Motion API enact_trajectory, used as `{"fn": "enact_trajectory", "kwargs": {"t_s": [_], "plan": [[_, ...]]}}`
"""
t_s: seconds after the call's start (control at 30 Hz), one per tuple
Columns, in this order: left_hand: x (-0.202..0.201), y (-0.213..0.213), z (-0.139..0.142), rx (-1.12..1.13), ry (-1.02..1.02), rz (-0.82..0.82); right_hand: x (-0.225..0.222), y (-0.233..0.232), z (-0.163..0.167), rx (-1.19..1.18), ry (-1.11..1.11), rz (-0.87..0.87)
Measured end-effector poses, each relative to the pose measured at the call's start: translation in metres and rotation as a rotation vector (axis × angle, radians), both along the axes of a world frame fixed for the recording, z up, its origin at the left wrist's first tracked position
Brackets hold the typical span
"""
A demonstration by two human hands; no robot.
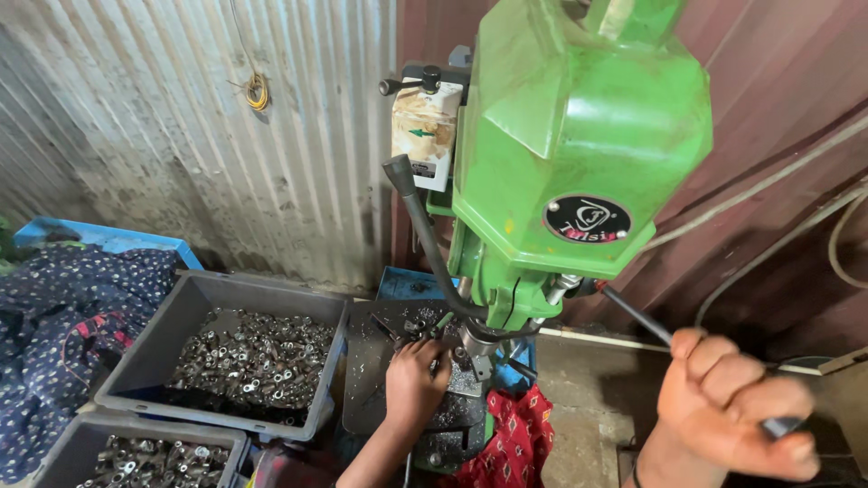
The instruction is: The person repeatedly places small metal parts under a drill press and operates the lever to drill each piece. They pick up parts from a bin, position them on the machine table, and then remove the processed parts after drilling.
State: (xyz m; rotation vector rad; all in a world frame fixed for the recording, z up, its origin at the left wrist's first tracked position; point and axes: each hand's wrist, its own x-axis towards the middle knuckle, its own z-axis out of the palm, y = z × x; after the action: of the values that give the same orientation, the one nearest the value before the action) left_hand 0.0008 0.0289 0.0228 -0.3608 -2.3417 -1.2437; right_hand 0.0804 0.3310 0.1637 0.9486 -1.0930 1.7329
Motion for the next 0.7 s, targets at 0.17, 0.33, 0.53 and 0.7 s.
{"fn": "enact_trajectory", "kwargs": {"t_s": [0.17,0.33,0.53,0.7], "plan": [[-0.003,0.002,0.005,0.046,-0.17,0.003,-0.033,0.008,0.073,-0.008,-0.207,-0.084],[0.006,-0.018,0.0,0.275,-0.269,0.01,-0.045,-0.012,0.114,0.016,-0.207,0.004],[0.014,-0.011,-0.015,0.286,-0.079,-0.035,-0.032,-0.051,0.143,-0.68,-0.177,0.657],[0.013,-0.004,-0.013,0.117,-0.114,0.012,-0.031,-0.035,0.124,-0.289,-0.216,0.292]]}}
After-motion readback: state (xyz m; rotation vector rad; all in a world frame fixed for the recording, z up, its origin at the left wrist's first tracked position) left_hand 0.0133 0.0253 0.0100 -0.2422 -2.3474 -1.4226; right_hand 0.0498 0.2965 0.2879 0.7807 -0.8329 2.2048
